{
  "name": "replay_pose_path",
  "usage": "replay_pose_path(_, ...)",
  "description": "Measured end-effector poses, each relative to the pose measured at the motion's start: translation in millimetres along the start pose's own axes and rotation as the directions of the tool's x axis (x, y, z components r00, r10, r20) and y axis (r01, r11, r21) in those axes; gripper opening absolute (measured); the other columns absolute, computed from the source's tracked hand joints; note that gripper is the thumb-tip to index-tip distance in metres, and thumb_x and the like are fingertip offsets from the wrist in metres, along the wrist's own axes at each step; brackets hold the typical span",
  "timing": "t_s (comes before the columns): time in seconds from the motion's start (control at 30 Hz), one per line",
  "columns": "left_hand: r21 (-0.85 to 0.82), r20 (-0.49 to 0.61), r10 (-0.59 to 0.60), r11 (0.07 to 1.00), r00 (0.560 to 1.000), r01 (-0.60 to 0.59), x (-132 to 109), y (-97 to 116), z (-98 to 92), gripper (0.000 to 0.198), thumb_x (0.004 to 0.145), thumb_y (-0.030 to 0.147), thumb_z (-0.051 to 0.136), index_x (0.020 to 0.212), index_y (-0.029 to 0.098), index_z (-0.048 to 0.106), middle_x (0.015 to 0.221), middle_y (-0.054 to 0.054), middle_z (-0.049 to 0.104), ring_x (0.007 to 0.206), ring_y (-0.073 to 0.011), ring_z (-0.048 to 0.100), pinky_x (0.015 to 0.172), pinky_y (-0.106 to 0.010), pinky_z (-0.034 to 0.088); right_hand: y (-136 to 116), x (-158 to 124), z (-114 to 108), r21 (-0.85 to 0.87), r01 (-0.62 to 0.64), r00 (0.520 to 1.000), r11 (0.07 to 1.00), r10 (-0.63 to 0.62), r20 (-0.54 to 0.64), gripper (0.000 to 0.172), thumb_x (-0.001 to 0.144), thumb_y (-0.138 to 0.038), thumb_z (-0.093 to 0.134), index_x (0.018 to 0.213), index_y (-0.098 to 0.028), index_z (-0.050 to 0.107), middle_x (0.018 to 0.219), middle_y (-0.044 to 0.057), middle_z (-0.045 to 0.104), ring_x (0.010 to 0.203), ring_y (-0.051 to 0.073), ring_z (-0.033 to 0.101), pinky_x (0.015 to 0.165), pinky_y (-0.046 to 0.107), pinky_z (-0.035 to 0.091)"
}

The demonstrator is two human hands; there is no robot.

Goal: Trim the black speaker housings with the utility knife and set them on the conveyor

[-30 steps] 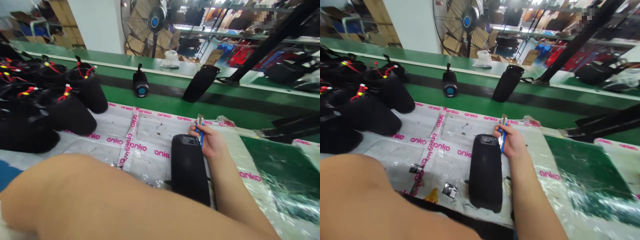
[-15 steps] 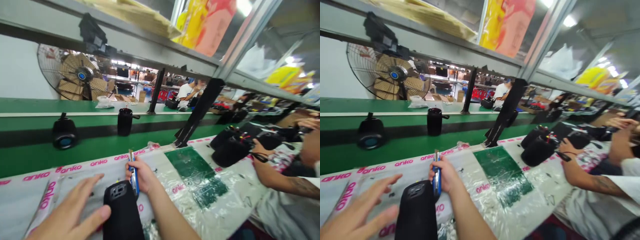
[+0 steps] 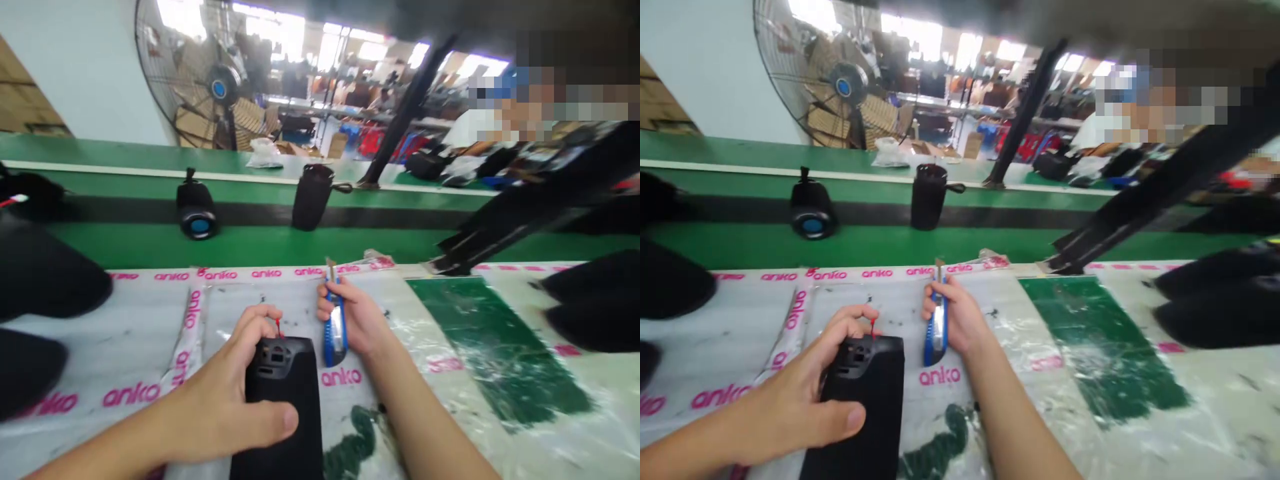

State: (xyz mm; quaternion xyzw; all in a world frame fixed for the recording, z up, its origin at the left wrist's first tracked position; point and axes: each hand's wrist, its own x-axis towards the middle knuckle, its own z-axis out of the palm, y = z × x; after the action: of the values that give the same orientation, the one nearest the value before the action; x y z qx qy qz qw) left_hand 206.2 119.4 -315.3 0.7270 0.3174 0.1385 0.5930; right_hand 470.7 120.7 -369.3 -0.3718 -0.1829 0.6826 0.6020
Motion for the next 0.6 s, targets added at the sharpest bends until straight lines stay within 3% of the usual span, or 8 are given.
replay_pose_path(0.1, 0.036, 0.027, 0.012, 0.999, 1.000, -0.013, -9.6, -8.4, -18.5, 0.059, 0.070, 0.042, 0.083, 0.112, 0.021, 0.047, 0.144, -0.014, 0.038, 0.132, -0.0362, 0.045, 0.106, -0.048, 0.048, -1.9, 1.3, -1.3, 0.015, -0.025, 0.999, 1.000, 0.025, 0.021, 0.011, 0.097, -0.022, 0.068, 0.099, -0.014, 0.060, 0.081, -0.003, 0.058, 0.060, 0.006, 0.051, 0.054, 0.019, 0.048)
replay_pose_path(0.17, -0.033, 0.001, 0.042, 0.999, 0.999, -0.042, -12.3, -21.5, -23.1, 0.061, 0.072, 0.042, 0.084, 0.115, 0.023, 0.046, 0.138, -0.012, 0.042, 0.130, -0.0341, 0.046, 0.109, -0.048, 0.045, -3.3, 2.0, -3.5, 0.022, -0.040, 0.999, 0.999, 0.039, 0.025, 0.010, 0.094, -0.017, 0.069, 0.098, -0.014, 0.060, 0.081, -0.003, 0.058, 0.060, 0.007, 0.051, 0.054, 0.019, 0.048)
replay_pose_path(0.3, -0.178, 0.021, 0.044, 0.983, 0.999, -0.040, -13.4, -39.7, -22.5, 0.068, 0.074, 0.045, 0.088, 0.122, 0.026, 0.043, 0.137, -0.010, 0.043, 0.121, -0.0290, 0.050, 0.095, -0.038, 0.050, -6.4, 2.0, -2.4, 0.008, -0.058, 0.998, 0.998, 0.058, -0.007, 0.017, 0.088, -0.014, 0.070, 0.101, -0.017, 0.059, 0.081, -0.002, 0.059, 0.056, 0.007, 0.048, 0.053, 0.021, 0.048)
replay_pose_path(0.47, -0.189, 0.043, -0.016, 0.982, 0.999, 0.024, -11.5, -34.1, -20.2, 0.072, 0.068, 0.046, 0.091, 0.119, 0.025, 0.045, 0.126, -0.008, 0.048, 0.111, -0.0263, 0.051, 0.092, -0.037, 0.049, -10.1, 1.1, 5.6, -0.036, -0.068, 0.995, 0.997, 0.064, -0.083, 0.028, 0.077, -0.014, 0.077, 0.097, -0.021, 0.059, 0.077, -0.001, 0.059, 0.053, 0.008, 0.043, 0.048, 0.022, 0.046)
replay_pose_path(0.6, -0.179, 0.041, -0.066, 0.981, 0.997, 0.072, -13.7, -29.7, -16.3, 0.073, 0.067, 0.046, 0.091, 0.121, 0.026, 0.046, 0.129, -0.009, 0.049, 0.112, -0.0271, 0.053, 0.089, -0.036, 0.052, -11.0, 0.7, 8.4, -0.050, -0.072, 0.991, 0.996, 0.066, -0.116, 0.026, 0.075, -0.014, 0.076, 0.095, -0.021, 0.061, 0.076, 0.001, 0.057, 0.052, 0.008, 0.042, 0.047, 0.023, 0.046)
